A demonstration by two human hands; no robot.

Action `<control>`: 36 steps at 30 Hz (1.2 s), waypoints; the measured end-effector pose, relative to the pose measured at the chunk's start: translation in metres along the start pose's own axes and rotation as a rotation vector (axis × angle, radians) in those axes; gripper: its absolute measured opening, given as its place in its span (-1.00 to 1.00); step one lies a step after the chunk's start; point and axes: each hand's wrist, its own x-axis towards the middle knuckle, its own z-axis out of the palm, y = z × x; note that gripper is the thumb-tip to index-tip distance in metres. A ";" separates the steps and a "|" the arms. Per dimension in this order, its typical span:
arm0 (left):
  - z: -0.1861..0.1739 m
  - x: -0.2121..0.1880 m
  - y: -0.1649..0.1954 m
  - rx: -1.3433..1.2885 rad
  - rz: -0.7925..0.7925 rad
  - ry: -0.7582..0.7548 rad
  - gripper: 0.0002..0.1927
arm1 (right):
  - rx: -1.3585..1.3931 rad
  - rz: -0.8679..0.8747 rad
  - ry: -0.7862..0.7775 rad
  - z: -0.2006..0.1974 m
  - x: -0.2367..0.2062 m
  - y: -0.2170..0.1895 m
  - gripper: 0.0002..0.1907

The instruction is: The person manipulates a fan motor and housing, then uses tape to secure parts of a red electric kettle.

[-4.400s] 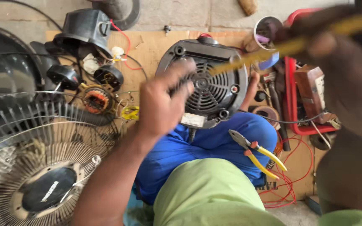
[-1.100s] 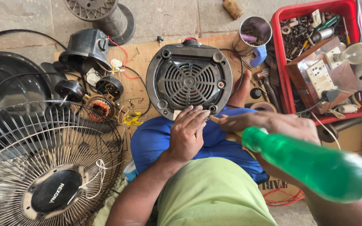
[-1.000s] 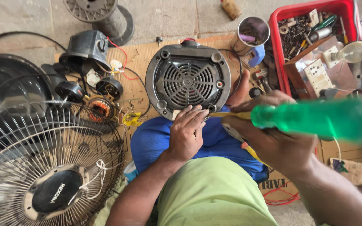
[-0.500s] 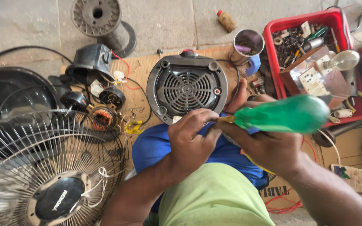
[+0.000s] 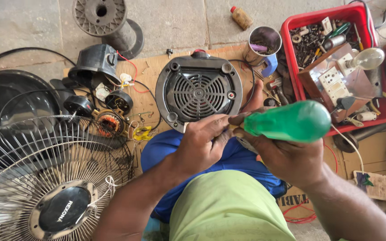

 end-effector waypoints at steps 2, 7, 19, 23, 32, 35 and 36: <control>0.009 -0.003 -0.020 0.004 0.023 0.045 -0.68 | -0.211 -0.031 0.004 0.003 0.011 -0.009 -0.76; 0.024 -0.012 -0.067 0.175 0.134 0.110 -0.71 | -0.384 -0.243 -0.125 -0.002 0.047 -0.054 -0.74; 0.028 -0.016 -0.076 0.186 0.060 0.131 -0.78 | -0.648 -0.319 0.071 0.004 0.067 -0.135 -0.58; 0.021 -0.012 -0.076 0.187 0.105 0.094 -0.80 | -0.452 -0.368 -0.205 -0.011 0.081 -0.150 -0.51; 0.021 -0.017 -0.078 0.209 0.082 0.140 -0.80 | -0.633 -0.319 0.134 0.000 0.063 -0.134 -0.61; 0.015 -0.010 -0.078 0.189 0.110 0.136 -0.77 | -0.433 -0.440 -0.273 -0.031 0.078 -0.121 -0.52; 0.013 -0.010 -0.078 0.167 0.106 0.129 -0.76 | -0.345 -0.468 -0.353 -0.040 0.082 -0.116 -0.54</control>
